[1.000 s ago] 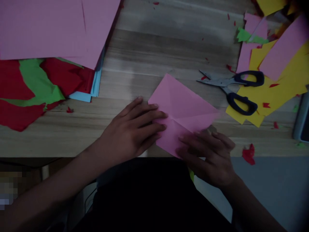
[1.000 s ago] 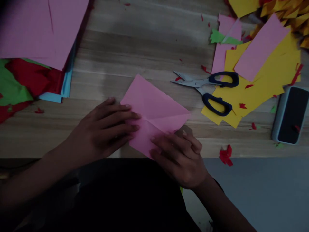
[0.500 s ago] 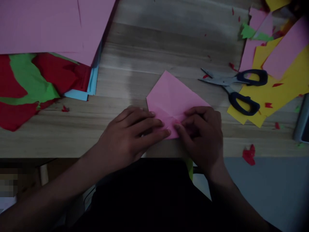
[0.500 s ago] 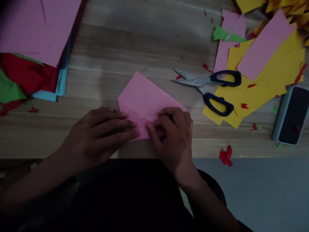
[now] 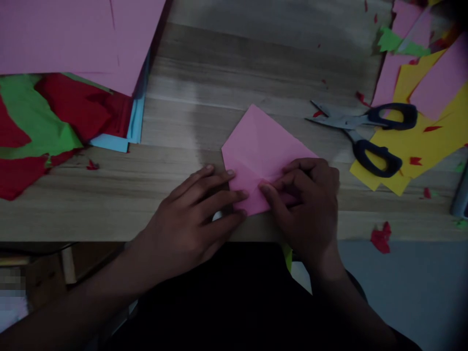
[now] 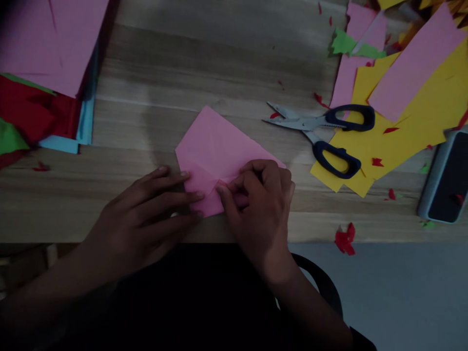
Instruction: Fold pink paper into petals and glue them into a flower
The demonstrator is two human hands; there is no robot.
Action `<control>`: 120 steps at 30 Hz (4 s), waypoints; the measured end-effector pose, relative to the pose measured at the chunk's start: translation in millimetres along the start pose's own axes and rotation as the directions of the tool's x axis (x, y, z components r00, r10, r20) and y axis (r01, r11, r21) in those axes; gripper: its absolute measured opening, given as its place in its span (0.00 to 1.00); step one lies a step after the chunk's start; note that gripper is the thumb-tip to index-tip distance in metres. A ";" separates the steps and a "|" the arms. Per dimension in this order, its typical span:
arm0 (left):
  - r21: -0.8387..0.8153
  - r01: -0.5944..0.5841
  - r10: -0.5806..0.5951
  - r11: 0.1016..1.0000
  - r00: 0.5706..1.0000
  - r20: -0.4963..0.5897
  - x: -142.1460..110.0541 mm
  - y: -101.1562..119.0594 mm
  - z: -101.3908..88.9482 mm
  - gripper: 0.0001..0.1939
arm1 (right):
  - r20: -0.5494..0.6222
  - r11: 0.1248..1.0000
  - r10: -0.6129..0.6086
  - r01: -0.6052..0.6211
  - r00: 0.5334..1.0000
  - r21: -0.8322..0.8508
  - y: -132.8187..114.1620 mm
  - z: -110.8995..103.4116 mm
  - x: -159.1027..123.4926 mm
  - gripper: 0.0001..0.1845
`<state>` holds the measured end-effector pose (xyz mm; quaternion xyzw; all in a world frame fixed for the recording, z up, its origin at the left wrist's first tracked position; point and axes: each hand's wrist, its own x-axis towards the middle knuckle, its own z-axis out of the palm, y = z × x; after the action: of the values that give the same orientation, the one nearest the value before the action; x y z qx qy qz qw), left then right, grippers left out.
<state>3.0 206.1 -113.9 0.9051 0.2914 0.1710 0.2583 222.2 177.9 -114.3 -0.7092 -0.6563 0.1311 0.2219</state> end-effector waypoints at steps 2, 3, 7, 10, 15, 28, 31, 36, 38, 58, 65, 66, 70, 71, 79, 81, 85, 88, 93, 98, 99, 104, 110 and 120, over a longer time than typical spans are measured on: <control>0.005 0.001 -0.001 1.000 1.000 0.010 -2.3 0.7 -0.5 0.13 | 0.003 1.000 0.006 -0.006 1.000 -0.002 -0.6 -0.2 0.3 0.10; 0.008 0.006 -0.006 1.000 1.000 0.017 -3.9 1.6 -1.0 0.13 | 0.003 1.000 0.007 -0.007 1.000 0.000 -0.6 -0.2 0.4 0.10; 0.032 0.024 -0.025 0.999 0.999 0.039 -13.1 8.5 -1.5 0.18 | -0.002 1.000 -0.008 0.008 1.000 0.001 0.9 0.2 0.6 0.11; 0.075 0.035 -0.038 0.997 0.998 0.045 -20.8 14.2 0.5 0.19 | 0.004 1.000 -0.008 0.008 1.000 -0.005 2.7 0.9 0.1 0.11; 0.093 0.072 -0.078 0.993 0.995 0.059 -27.2 18.4 4.7 0.20 | -0.003 1.000 -0.019 0.019 1.000 -0.009 4.6 1.9 -0.6 0.13; 0.175 0.028 -0.052 0.984 0.989 0.136 -9.4 28.1 20.2 0.22 | -0.005 1.000 -0.008 0.008 1.000 -0.015 0.9 1.8 -0.5 0.12; 0.232 0.005 -0.046 0.973 0.984 0.170 -9.7 27.8 23.2 0.24 | -0.002 0.999 -0.008 0.008 1.000 -0.038 2.2 3.2 1.3 0.11; 0.268 -0.006 -0.040 0.963 0.986 0.165 -12.5 25.2 26.5 0.26 | -0.083 0.998 -0.062 0.060 0.995 -0.035 -1.2 0.1 -6.2 0.10; 0.269 -0.001 -0.042 0.963 0.987 0.155 -12.6 24.4 27.5 0.24 | -0.113 0.987 -0.156 0.152 0.981 -0.044 -4.7 -3.9 -19.5 0.11; 0.366 -0.040 -0.031 0.930 0.982 0.186 -34.6 10.0 5.6 0.35 | 0.221 0.905 -0.296 0.346 0.929 -0.245 4.5 -1.8 -77.9 0.30; 0.309 -0.107 0.030 0.945 0.969 0.245 -7.8 17.5 13.0 0.34 | 0.248 0.887 -0.309 0.372 0.918 -0.275 7.9 -1.1 -80.2 0.31; 0.311 -0.109 0.032 0.944 0.970 0.242 -6.8 17.4 13.5 0.35 | 0.253 0.883 -0.306 0.373 0.918 -0.284 9.8 -1.4 -82.5 0.33; 0.285 -0.116 0.038 0.951 0.963 0.265 -9.9 14.0 12.9 0.35 | 0.249 0.874 -0.261 0.338 0.933 -0.350 22.4 -13.4 -94.2 0.40; 0.268 -0.121 0.046 0.956 0.961 0.272 -11.0 11.7 11.2 0.34 | 0.248 0.873 -0.242 0.322 0.938 -0.365 26.4 -20.0 -95.8 0.41; 0.040 -0.233 0.220 0.972 0.952 0.215 6.5 -37.9 -27.4 0.16 | 0.214 0.845 -0.475 0.510 0.853 -0.158 51.2 -62.6 -62.0 0.41; 0.003 -0.266 0.262 0.964 0.954 0.143 15.8 -46.7 -31.1 0.13 | 0.319 0.787 -0.553 0.608 0.770 -0.104 53.5 -53.8 -48.9 0.39; 0.066 -0.242 0.235 0.968 0.967 0.098 24.6 -50.1 -27.0 0.09 | 0.372 0.746 -0.614 0.666 0.696 -0.015 47.4 -31.6 -34.5 0.32; 0.156 -0.209 0.204 0.965 0.978 0.049 20.6 -45.6 -23.3 0.08 | 0.274 0.730 -0.668 0.681 0.692 0.057 37.6 -22.8 -31.5 0.24; 0.201 -0.078 0.078 0.976 0.997 0.010 2.8 -31.5 -19.9 0.14 | 0.187 0.745 -0.667 0.639 0.722 0.191 17.0 -10.8 -21.4 0.08; 0.114 0.040 -0.049 0.993 0.996 0.079 -11.9 -21.8 -19.6 0.13 | 0.126 0.942 -0.315 0.293 0.941 0.165 -5.5 1.9 -11.7 0.08; 0.098 0.052 -0.060 0.994 0.995 0.083 -13.7 -20.9 -20.0 0.12 | 0.108 0.960 -0.262 0.246 0.959 0.136 -8.8 3.8 -11.3 0.09; 0.076 0.046 -0.051 0.996 0.997 0.062 -20.4 -18.7 -21.4 0.12 | 0.092 0.980 -0.190 0.184 0.977 0.070 -16.2 8.1 -11.9 0.09; 0.033 -0.016 0.014 0.999 0.998 0.069 -35.3 -11.4 -21.2 0.16 | 0.073 0.981 -0.189 0.184 0.979 0.066 -16.3 8.9 -11.7 0.11; 0.027 0.055 -0.056 0.998 0.998 0.042 -56.5 3.4 -11.1 0.17 | 0.090 0.978 -0.209 0.209 0.974 0.004 -19.3 8.1 -11.6 0.11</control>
<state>-44.2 173.0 -112.0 0.9034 0.3130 0.1405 0.2573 200.3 168.3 -113.2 -0.6302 -0.7369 0.1370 0.2024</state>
